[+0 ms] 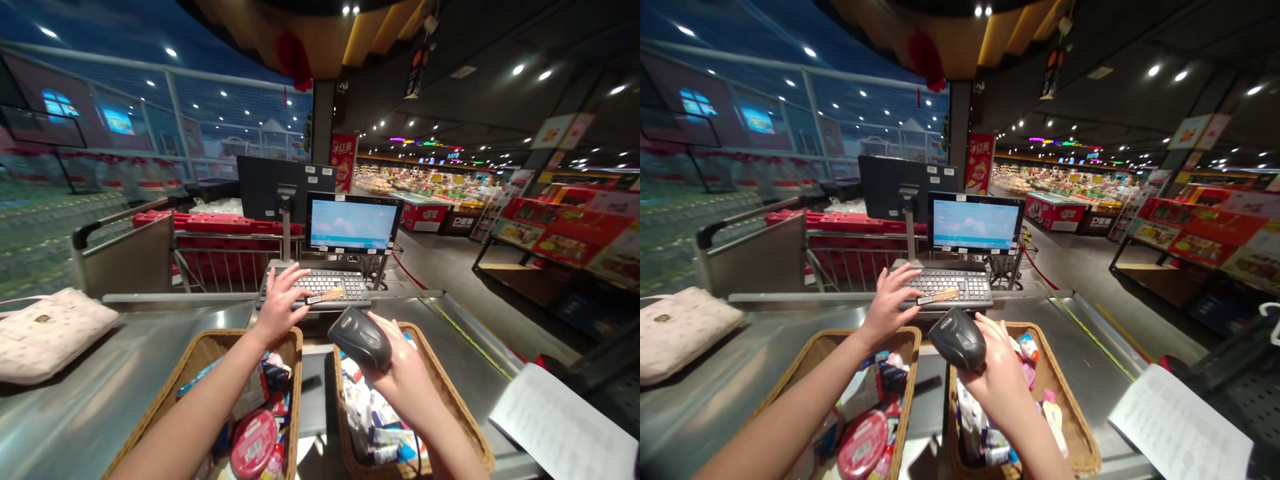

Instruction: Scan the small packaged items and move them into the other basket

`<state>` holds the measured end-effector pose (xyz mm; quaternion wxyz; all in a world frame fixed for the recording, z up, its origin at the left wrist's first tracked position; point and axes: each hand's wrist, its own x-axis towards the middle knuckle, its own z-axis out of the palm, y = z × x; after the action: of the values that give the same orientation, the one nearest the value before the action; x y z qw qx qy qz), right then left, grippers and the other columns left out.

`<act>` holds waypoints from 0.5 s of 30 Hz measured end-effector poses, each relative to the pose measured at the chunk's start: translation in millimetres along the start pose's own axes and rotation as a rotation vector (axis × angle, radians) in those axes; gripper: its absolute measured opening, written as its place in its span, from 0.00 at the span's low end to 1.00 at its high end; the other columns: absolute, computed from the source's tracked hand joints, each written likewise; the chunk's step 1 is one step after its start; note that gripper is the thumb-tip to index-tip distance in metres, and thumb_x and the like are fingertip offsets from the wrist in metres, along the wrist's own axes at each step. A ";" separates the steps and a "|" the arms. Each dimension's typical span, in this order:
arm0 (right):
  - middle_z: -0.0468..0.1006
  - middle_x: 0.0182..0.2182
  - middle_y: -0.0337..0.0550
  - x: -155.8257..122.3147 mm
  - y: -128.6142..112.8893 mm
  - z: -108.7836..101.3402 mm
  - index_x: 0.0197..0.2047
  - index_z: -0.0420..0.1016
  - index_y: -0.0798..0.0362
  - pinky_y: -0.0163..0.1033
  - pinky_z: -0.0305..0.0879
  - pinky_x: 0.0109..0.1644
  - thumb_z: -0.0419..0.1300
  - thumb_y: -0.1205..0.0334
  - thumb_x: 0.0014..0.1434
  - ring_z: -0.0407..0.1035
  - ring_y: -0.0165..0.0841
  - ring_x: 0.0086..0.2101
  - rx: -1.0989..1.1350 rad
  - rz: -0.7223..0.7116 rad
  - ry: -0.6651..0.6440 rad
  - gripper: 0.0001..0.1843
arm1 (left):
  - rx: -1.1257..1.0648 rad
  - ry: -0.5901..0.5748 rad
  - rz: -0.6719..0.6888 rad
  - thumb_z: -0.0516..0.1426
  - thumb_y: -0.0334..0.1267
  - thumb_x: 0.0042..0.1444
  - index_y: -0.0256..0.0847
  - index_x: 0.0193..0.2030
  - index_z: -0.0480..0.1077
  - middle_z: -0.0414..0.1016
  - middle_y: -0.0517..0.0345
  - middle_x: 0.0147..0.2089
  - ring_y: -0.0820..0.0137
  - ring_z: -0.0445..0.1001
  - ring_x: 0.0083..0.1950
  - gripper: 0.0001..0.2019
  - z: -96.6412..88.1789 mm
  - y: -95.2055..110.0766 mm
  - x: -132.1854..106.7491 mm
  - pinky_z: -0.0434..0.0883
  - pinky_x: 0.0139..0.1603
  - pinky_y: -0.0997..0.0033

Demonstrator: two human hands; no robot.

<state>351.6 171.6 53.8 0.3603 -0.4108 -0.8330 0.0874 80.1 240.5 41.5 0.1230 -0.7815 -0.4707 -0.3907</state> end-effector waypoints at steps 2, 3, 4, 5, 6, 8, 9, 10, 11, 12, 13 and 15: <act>0.75 0.56 0.53 1.8 -3.8 6.0 0.57 0.72 0.50 0.70 0.53 0.65 0.58 0.65 0.54 0.64 0.52 0.60 0.000 -0.004 -0.014 0.26 | 0.008 0.010 -0.011 0.57 0.36 0.56 0.46 0.38 0.75 0.70 0.55 0.62 0.59 0.58 0.70 0.05 -6.8 -6.7 -5.0 0.39 0.72 0.41; 0.75 0.56 0.54 2.8 -5.8 8.8 0.57 0.72 0.50 0.70 0.53 0.64 0.58 0.65 0.53 0.64 0.53 0.60 0.001 -0.008 -0.020 0.26 | 0.009 0.012 -0.017 0.57 0.36 0.56 0.46 0.38 0.75 0.70 0.55 0.62 0.59 0.58 0.70 0.05 -10.0 -9.7 -7.5 0.39 0.72 0.40; 0.75 0.56 0.54 3.7 -8.1 11.4 0.57 0.72 0.51 0.70 0.53 0.64 0.58 0.65 0.53 0.65 0.53 0.60 0.000 -0.011 -0.023 0.26 | 0.010 0.013 -0.024 0.57 0.36 0.56 0.45 0.38 0.75 0.70 0.55 0.62 0.59 0.58 0.70 0.05 -13.1 -12.6 -9.8 0.39 0.72 0.40; 0.75 0.56 0.54 4.6 -10.6 13.6 0.56 0.73 0.51 0.69 0.54 0.64 0.58 0.65 0.53 0.65 0.53 0.59 0.000 -0.017 -0.026 0.26 | 0.010 0.013 -0.031 0.57 0.35 0.56 0.45 0.38 0.75 0.70 0.54 0.62 0.58 0.58 0.70 0.05 -16.1 -15.2 -12.1 0.39 0.72 0.40; 0.75 0.56 0.54 5.5 -13.4 15.6 0.57 0.72 0.51 0.68 0.55 0.64 0.58 0.65 0.53 0.65 0.52 0.59 0.000 -0.020 -0.028 0.26 | 0.011 0.012 -0.037 0.57 0.35 0.55 0.45 0.38 0.75 0.70 0.54 0.63 0.58 0.58 0.70 0.05 -18.9 -17.7 -14.2 0.39 0.72 0.39; 0.75 0.56 0.53 7.3 -19.0 18.8 0.57 0.72 0.52 0.65 0.57 0.64 0.58 0.67 0.52 0.66 0.51 0.59 0.002 -0.028 -0.025 0.27 | 0.015 0.013 -0.046 0.57 0.35 0.55 0.46 0.38 0.75 0.69 0.54 0.63 0.58 0.58 0.70 0.06 -24.1 -22.6 -18.4 0.38 0.72 0.39; 0.75 0.55 0.53 8.1 -21.7 20.2 0.57 0.72 0.52 0.64 0.58 0.64 0.58 0.67 0.52 0.65 0.50 0.59 0.003 -0.034 -0.021 0.27 | 0.016 0.014 -0.051 0.58 0.35 0.55 0.46 0.38 0.75 0.69 0.54 0.63 0.58 0.58 0.70 0.06 -26.5 -25.1 -20.5 0.38 0.72 0.39; 0.75 0.55 0.53 8.8 -24.2 21.8 0.56 0.72 0.52 0.62 0.59 0.64 0.58 0.68 0.51 0.65 0.49 0.59 0.004 -0.042 -0.016 0.27 | 0.017 0.013 -0.056 0.58 0.34 0.55 0.46 0.38 0.75 0.69 0.54 0.63 0.58 0.58 0.70 0.06 -28.7 -27.6 -22.7 0.39 0.72 0.39; 0.75 0.55 0.53 9.4 -26.4 23.5 0.55 0.73 0.52 0.61 0.59 0.64 0.58 0.69 0.51 0.65 0.49 0.59 0.005 -0.049 -0.011 0.26 | 0.017 0.013 -0.062 0.58 0.34 0.55 0.46 0.38 0.75 0.69 0.54 0.63 0.57 0.58 0.70 0.06 -30.8 -30.2 -25.0 0.39 0.72 0.39; 0.76 0.55 0.52 9.8 -28.3 25.4 0.55 0.73 0.52 0.60 0.60 0.64 0.59 0.69 0.51 0.65 0.49 0.59 0.004 -0.056 -0.007 0.26 | 0.017 0.012 -0.067 0.58 0.34 0.55 0.46 0.38 0.75 0.69 0.54 0.63 0.57 0.58 0.70 0.06 -32.7 -32.9 -27.5 0.39 0.72 0.39; 0.76 0.55 0.52 10.3 -30.0 27.6 0.55 0.73 0.51 0.60 0.60 0.64 0.59 0.69 0.51 0.65 0.49 0.59 0.006 -0.061 -0.005 0.26 | 0.018 0.011 -0.072 0.58 0.34 0.54 0.46 0.38 0.74 0.69 0.53 0.63 0.57 0.58 0.70 0.06 -34.5 -35.6 -30.2 0.39 0.71 0.39; 0.75 0.55 0.51 11.0 -33.1 32.3 0.56 0.72 0.51 0.60 0.59 0.64 0.59 0.69 0.52 0.65 0.49 0.59 0.016 -0.064 -0.004 0.27 | 0.021 0.010 -0.077 0.58 0.34 0.54 0.46 0.38 0.74 0.69 0.53 0.63 0.57 0.59 0.69 0.05 -37.5 -41.3 -36.4 0.39 0.71 0.38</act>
<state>304.9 163.2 50.7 0.3645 -0.3809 -0.8456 0.0834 18.1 218.0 32.7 0.1183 -0.7595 -0.5039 -0.3940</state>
